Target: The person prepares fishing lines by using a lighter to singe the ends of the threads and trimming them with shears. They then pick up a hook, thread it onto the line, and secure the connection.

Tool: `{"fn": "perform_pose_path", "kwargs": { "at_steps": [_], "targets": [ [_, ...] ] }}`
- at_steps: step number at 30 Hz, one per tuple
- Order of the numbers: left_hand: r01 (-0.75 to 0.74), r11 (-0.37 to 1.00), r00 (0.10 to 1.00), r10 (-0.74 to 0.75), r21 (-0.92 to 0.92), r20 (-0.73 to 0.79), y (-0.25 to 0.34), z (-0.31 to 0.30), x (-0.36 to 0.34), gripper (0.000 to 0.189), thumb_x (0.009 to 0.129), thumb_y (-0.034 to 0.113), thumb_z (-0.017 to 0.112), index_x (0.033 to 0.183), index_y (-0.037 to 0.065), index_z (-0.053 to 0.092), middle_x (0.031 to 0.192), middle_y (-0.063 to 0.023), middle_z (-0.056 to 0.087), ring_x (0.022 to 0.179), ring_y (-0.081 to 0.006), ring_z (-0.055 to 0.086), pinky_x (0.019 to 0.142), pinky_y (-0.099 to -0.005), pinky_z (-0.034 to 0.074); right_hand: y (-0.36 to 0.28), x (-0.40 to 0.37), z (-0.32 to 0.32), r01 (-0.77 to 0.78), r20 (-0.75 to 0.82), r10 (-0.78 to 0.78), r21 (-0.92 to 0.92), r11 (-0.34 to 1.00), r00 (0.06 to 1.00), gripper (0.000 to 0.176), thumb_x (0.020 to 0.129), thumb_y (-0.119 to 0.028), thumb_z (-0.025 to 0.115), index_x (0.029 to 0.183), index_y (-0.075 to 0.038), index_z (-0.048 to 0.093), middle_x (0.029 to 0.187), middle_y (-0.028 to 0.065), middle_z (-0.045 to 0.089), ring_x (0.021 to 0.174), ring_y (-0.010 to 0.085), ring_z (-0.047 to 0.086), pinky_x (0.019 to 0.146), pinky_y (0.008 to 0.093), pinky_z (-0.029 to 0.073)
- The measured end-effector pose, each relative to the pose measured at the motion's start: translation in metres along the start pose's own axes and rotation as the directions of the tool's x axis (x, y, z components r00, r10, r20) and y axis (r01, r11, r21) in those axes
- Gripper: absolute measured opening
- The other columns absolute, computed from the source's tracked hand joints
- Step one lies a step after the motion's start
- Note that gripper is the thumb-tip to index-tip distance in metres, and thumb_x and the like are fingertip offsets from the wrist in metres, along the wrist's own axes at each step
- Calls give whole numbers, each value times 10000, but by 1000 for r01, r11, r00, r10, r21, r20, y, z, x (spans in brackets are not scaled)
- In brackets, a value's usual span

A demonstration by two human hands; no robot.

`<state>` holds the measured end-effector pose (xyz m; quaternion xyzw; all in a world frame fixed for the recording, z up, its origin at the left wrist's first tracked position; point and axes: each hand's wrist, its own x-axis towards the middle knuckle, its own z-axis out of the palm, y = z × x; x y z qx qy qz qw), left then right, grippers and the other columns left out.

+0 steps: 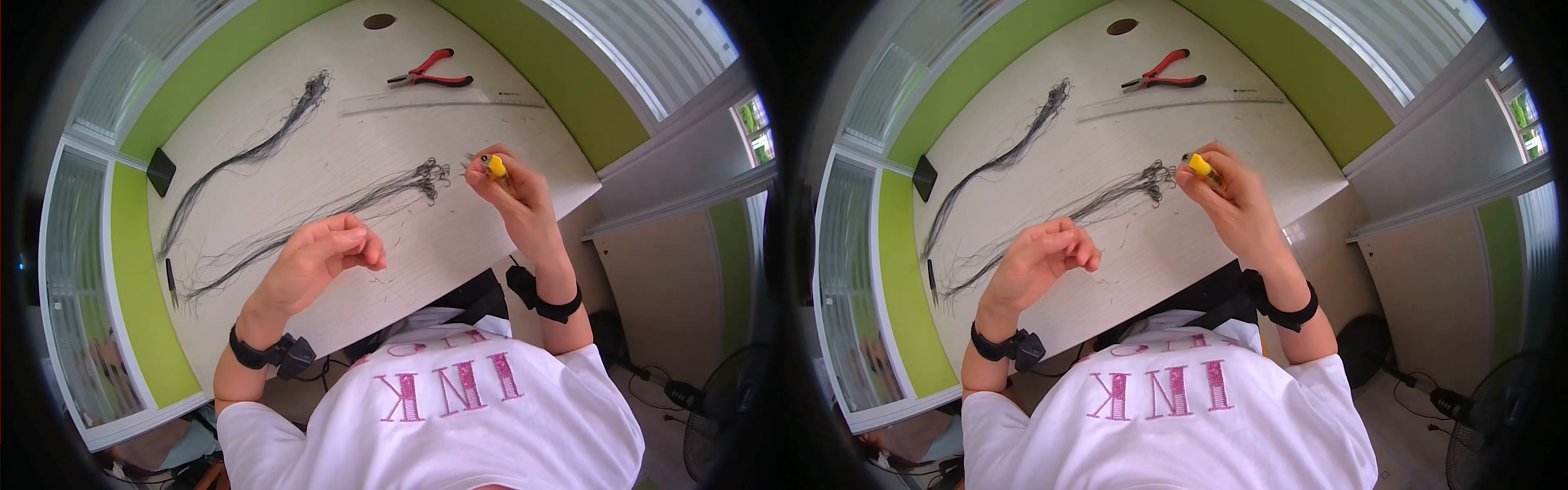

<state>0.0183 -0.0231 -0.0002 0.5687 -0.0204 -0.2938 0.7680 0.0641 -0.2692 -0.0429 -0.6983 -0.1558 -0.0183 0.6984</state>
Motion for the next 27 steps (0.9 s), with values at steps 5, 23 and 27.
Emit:
{"fn": "perform_pose_path", "kwargs": {
  "at_steps": [5,23,27],
  "targets": [
    [-71,991,949,102,113,-298,26,-82,-77,202,939,210,428,784,80,431,532,48,321,447,-46,317,410,-175,223,1,11,1,-11,6,15,-352,936,1000,160,814,-111,605,804,47,587,762,68,505,586,155,436,543,268,356],
    [377,758,544,283,532,-790,-8,-187,-129,106,771,122,677,774,32,620,652,23,542,580,-50,445,548,-185,318,16,22,25,-41,-22,35,-626,778,999,139,731,-89,640,858,-64,690,801,58,617,654,229,587,591,304,447],
    [548,450,453,549,705,-702,7,-167,-121,136,752,155,687,773,37,623,744,-24,602,731,-152,534,702,-262,396,12,20,20,-63,-64,33,-564,823,997,159,727,-61,636,878,-66,685,787,59,607,635,214,575,589,288,447]
  ]
}}
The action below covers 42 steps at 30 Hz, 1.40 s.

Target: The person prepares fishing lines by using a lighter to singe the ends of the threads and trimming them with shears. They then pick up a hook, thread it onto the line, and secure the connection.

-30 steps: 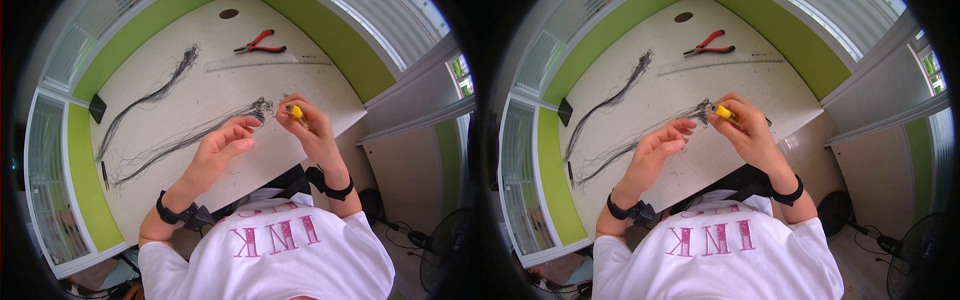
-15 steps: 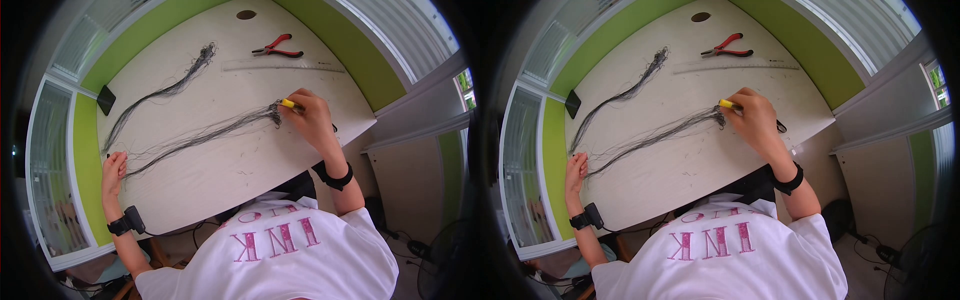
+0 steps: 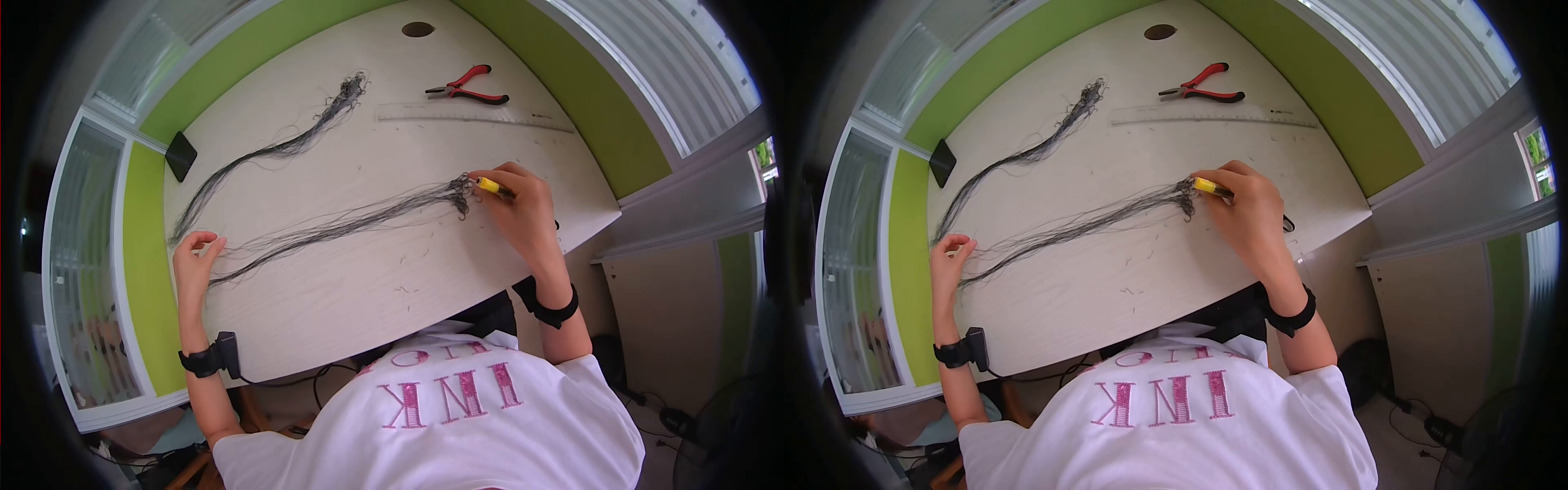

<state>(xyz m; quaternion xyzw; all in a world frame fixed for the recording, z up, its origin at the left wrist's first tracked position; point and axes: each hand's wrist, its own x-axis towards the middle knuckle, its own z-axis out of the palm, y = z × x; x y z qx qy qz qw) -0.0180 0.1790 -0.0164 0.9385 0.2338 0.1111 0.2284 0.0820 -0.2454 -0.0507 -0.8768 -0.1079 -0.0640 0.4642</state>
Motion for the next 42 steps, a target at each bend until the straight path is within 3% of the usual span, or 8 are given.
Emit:
{"fn": "perform_pose_path", "kwargs": {
  "at_steps": [3,4,13,15,29,36,38,42],
  "targets": [
    [-295,799,847,473,524,-244,23,3,6,140,745,188,683,765,60,629,838,-32,604,825,-222,541,764,-329,404,5,1,-2,44,-48,-43,18,999,998,137,726,-49,648,861,-47,672,775,60,600,616,204,560,579,276,444],
    [-285,802,850,465,524,-249,36,5,10,140,745,188,683,765,60,629,838,-32,604,825,-222,541,764,-329,404,5,1,-3,40,-70,-38,34,999,997,111,728,-58,660,836,-33,663,765,63,595,612,199,557,573,271,441],
    [-547,835,837,546,-57,-40,135,95,52,108,771,154,635,802,50,631,864,-49,593,876,-235,552,766,-338,435,1,-3,-7,71,-132,-66,36,997,989,125,745,-92,688,760,14,622,673,75,549,551,160,484,501,252,374],
    [-681,732,728,668,-40,-155,140,117,53,126,770,152,636,823,39,623,876,-78,596,873,-252,563,782,-340,442,1,-7,-9,76,-118,-73,24,997,990,126,749,-91,687,758,15,618,662,74,542,540,154,469,487,247,356],
    [-429,899,882,395,90,257,171,-30,86,173,789,166,625,823,-2,643,735,-43,626,693,-109,547,621,-259,413,7,-5,-38,115,29,-121,151,982,992,98,752,-52,678,767,21,614,670,63,532,532,122,457,461,232,336],
    [-467,883,854,464,-46,235,169,93,169,239,770,218,657,786,-20,649,688,-68,623,671,-127,568,629,-274,442,8,-9,-41,117,6,-119,101,988,993,91,748,-41,675,754,19,607,665,65,533,519,125,459,451,233,333],
    [-299,950,916,258,93,307,169,115,167,283,715,289,685,775,13,677,722,-114,648,686,-184,616,638,-307,472,10,-13,-46,71,-30,-69,75,995,997,93,750,-43,675,754,20,607,662,65,533,517,123,457,450,231,333],
    [-262,965,907,246,-1,342,167,126,166,273,689,289,684,732,20,678,673,-104,642,643,-186,616,630,-312,474,13,-14,-46,20,-51,-19,19,1000,999,93,754,-45,674,753,20,607,660,63,531,516,119,455,450,229,332]
  ]
}}
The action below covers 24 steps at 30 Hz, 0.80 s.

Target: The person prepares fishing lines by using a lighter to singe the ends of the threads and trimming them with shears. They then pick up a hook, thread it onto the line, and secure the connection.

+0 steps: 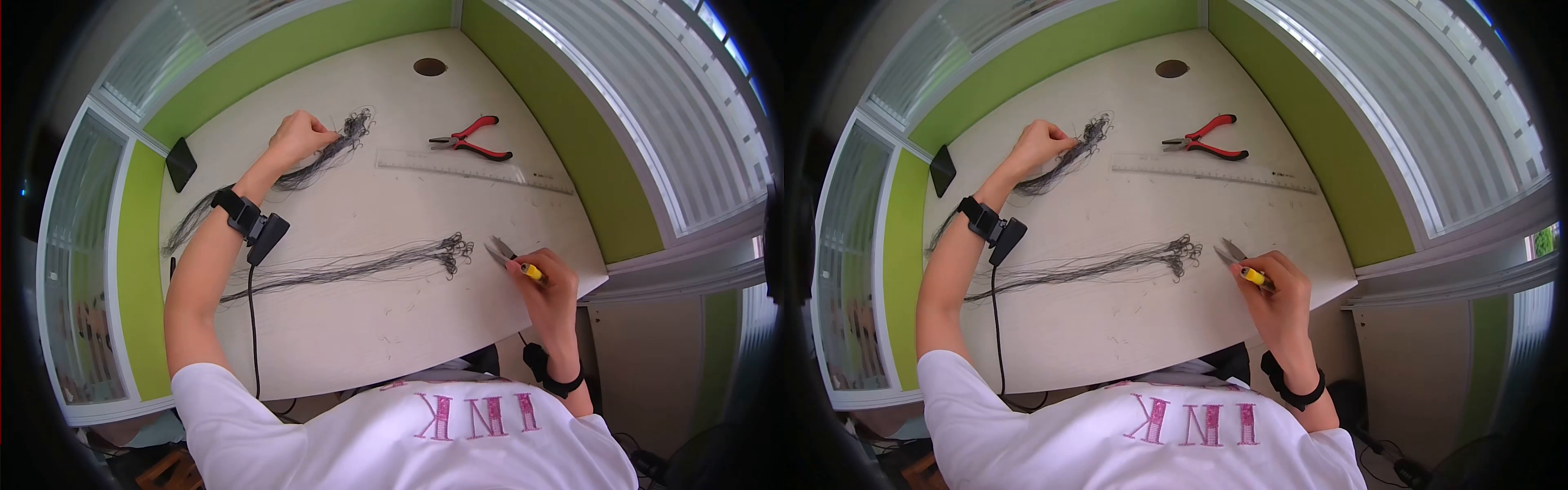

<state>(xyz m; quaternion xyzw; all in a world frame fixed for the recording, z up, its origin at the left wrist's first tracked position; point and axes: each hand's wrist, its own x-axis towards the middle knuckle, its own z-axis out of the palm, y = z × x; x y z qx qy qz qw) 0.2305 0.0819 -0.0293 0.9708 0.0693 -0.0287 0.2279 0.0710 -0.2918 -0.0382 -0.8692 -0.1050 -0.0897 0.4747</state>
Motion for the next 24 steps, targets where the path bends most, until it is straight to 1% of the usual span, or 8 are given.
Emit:
{"fn": "perform_pose_path", "kwargs": {
  "at_steps": [3,6,9,11,17,19,21,24],
  "targets": [
    [42,999,999,-41,14,-34,4,5,2,239,680,256,668,706,19,673,652,-89,641,604,-187,610,627,-311,475,-2,3,7,-4,-18,5,37,999,1000,92,755,-44,672,753,19,606,665,63,533,516,118,456,450,227,332],
    [34,999,999,-34,-6,-30,-1,4,5,221,665,244,668,693,25,672,662,-87,645,591,-183,609,624,-310,476,-9,8,15,9,-13,-8,67,998,1000,86,752,-38,670,755,19,606,667,62,534,519,121,458,453,225,334],
    [3,1000,997,-5,-25,-79,0,-5,-3,216,678,229,668,710,15,671,664,-91,644,613,-182,614,628,-308,476,-14,9,22,36,-28,-33,95,995,999,79,753,-31,666,758,19,605,671,63,534,524,120,463,457,224,339],
    [-117,982,982,92,-149,-164,-2,-12,-9,194,726,165,656,779,-22,668,687,-98,647,630,-127,594,603,-258,461,-18,6,26,7,-11,-6,104,995,1000,70,753,-20,662,761,18,604,675,67,535,532,123,472,466,224,351],
    [-254,956,948,215,-151,-233,-14,5,-14,154,743,116,662,799,-26,647,716,-84,655,653,-110,592,629,-234,473,-30,-3,36,36,-20,-34,103,994,999,75,751,-25,672,770,17,612,672,64,530,536,118,480,452,213,365],
    [-220,963,957,182,-157,-227,-13,11,-17,127,729,92,679,781,-18,641,713,-71,650,653,-101,589,629,-236,476,-32,-6,37,38,-32,-35,114,993,999,79,753,-29,673,771,18,612,669,60,528,537,112,480,447,210,363],
    [-236,919,951,151,-316,-271,-13,14,-21,116,706,58,694,782,-8,636,707,-55,644,648,-97,586,621,-227,475,-33,-9,37,44,-40,-39,117,992,998,83,754,-33,675,772,19,613,667,56,526,538,106,479,441,207,360],
    [-261,905,938,155,-336,-311,-15,17,-24,147,680,51,715,791,-1,633,724,-57,647,649,-98,584,627,-224,479,-32,-13,36,8,-28,-4,141,990,1000,85,757,-32,674,767,23,611,665,50,523,541,100,478,445,210,362]
  ]
}}
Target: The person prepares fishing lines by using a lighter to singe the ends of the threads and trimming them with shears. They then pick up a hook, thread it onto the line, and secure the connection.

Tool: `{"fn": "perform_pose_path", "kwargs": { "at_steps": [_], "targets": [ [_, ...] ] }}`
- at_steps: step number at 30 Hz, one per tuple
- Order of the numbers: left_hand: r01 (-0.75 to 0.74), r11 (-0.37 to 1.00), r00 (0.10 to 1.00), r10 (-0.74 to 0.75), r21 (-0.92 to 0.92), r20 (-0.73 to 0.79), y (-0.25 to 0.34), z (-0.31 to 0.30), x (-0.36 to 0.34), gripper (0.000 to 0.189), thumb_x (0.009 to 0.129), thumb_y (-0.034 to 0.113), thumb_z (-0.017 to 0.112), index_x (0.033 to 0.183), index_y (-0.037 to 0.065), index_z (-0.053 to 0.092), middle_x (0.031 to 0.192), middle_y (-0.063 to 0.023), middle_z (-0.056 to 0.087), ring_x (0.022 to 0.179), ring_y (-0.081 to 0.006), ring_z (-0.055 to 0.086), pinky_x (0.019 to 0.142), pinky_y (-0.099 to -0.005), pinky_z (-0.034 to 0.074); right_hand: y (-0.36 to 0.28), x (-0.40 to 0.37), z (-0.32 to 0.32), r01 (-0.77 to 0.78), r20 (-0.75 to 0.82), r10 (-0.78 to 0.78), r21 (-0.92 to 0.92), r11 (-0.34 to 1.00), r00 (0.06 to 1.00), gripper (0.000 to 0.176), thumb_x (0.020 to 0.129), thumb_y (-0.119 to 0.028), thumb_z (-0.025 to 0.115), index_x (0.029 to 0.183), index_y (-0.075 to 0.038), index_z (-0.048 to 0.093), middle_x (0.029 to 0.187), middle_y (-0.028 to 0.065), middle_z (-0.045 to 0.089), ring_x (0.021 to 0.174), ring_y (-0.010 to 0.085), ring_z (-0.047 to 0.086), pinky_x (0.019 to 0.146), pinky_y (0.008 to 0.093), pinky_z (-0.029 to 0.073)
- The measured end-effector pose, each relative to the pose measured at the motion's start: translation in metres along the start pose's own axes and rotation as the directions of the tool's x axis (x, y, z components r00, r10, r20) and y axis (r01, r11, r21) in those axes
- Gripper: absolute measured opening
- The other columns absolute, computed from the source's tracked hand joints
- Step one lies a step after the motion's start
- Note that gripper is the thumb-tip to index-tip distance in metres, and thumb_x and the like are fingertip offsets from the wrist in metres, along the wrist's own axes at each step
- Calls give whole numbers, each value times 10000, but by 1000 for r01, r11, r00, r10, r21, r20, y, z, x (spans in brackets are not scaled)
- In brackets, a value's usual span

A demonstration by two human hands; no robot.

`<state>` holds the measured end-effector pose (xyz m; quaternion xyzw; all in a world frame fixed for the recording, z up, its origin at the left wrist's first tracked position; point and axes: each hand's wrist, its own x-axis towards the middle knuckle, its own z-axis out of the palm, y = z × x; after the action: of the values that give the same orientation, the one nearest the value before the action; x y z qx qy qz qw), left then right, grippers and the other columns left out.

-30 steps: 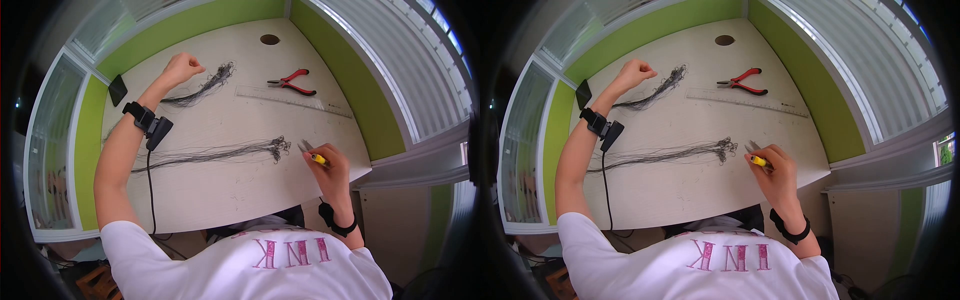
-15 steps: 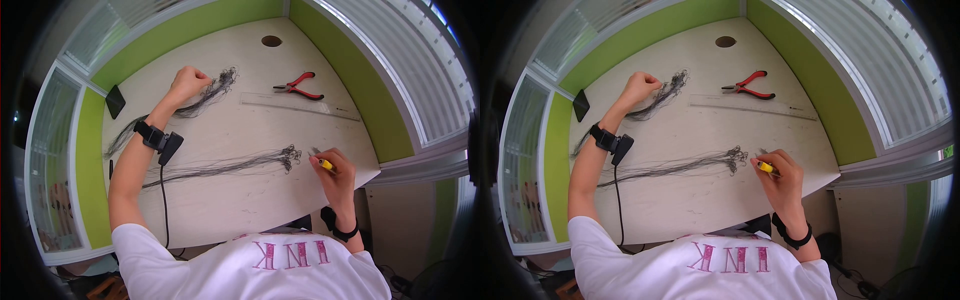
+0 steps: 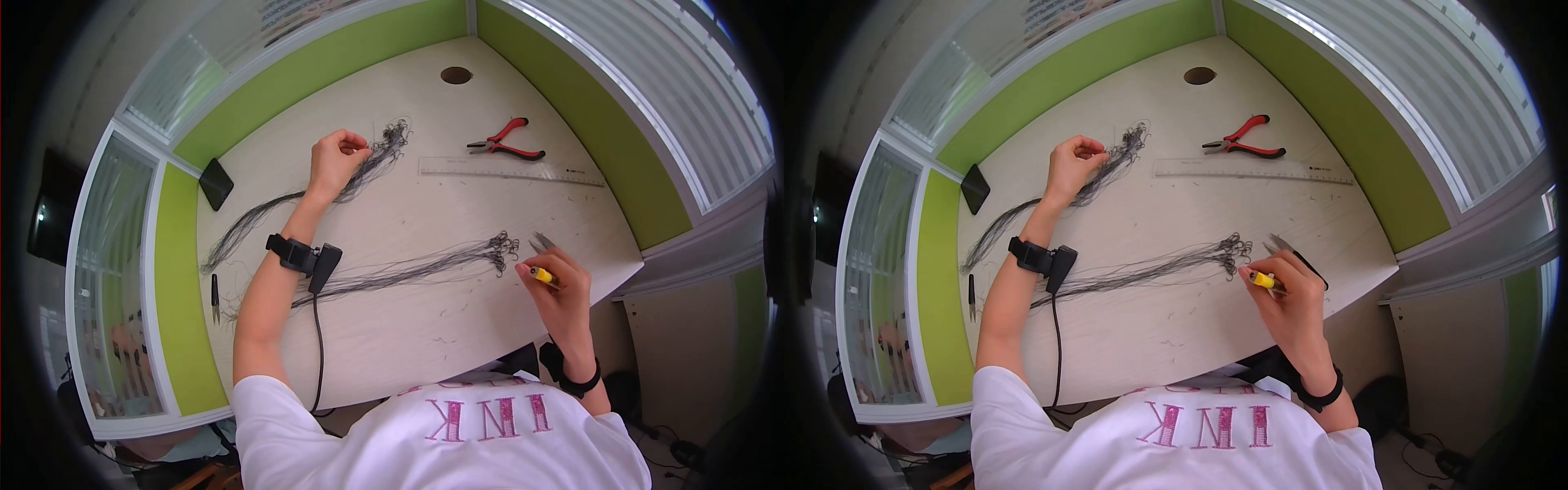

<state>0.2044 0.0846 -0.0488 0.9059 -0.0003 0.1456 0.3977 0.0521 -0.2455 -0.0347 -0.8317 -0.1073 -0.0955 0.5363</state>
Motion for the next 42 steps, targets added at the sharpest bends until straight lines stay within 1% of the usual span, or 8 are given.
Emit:
{"fn": "perform_pose_path", "kwargs": {
  "at_steps": [20,22,29,32,34,37,41,42],
  "targets": [
    [140,919,987,-161,-370,-26,-3,-18,-3,176,824,54,605,983,-20,603,872,-91,663,821,-117,611,723,-235,476,-1,-6,-1,25,26,-23,-64,998,999,86,744,-23,678,757,24,608,663,56,533,530,110,485,438,216,356],
    [104,843,992,-128,-528,-10,1,-22,-4,190,834,62,601,1004,-22,591,891,-104,659,823,-123,614,736,-242,484,-3,-6,1,5,29,-4,-39,999,1000,84,744,-22,677,758,24,608,664,56,533,529,110,482,440,215,357],
    [42,858,999,-26,-513,38,57,-38,-30,208,826,60,613,1015,-23,588,902,-123,654,840,-140,622,777,-251,491,-7,-5,3,38,60,-35,-38,999,998,78,750,-24,675,759,19,610,669,52,534,534,108,480,444,213,360],
    [-132,900,990,142,-416,-7,82,-44,-41,210,817,62,626,1007,-22,597,905,-130,654,826,-145,623,773,-248,488,-14,-5,5,62,64,-59,-40,997,996,73,754,-24,672,763,18,613,674,53,535,538,107,484,448,214,365],
    [-161,828,981,195,-537,6,102,-47,-50,195,814,54,626,994,-17,604,904,-135,654,807,-156,627,766,-248,491,-16,-4,9,72,62,-71,-7,997,996,70,755,-24,670,761,17,614,679,55,536,543,109,488,453,214,372],
    [-7,677,975,167,-736,144,117,-45,-64,181,820,38,611,993,-14,603,899,-137,653,815,-173,632,764,-252,496,-27,1,15,87,70,-90,42,995,993,69,762,-25,663,791,13,615,695,63,544,560,117,505,480,211,398],
    [1,616,953,237,-788,187,137,-35,-90,134,828,18,593,959,-10,601,885,-124,650,820,-185,627,767,-262,504,-34,11,19,211,76,-222,135,968,972,126,816,-80,618,921,-9,612,704,54,556,566,114,509,531,215,412],
    [-42,615,920,331,-787,209,142,-24,-107,116,824,1,590,939,-15,599,899,-115,645,831,-181,624,777,-272,503,-36,11,19,-40,195,-40,389,921,980,197,843,-151,583,980,-8,594,713,41,561,572,101,498,525,211,398]
  ]
}}
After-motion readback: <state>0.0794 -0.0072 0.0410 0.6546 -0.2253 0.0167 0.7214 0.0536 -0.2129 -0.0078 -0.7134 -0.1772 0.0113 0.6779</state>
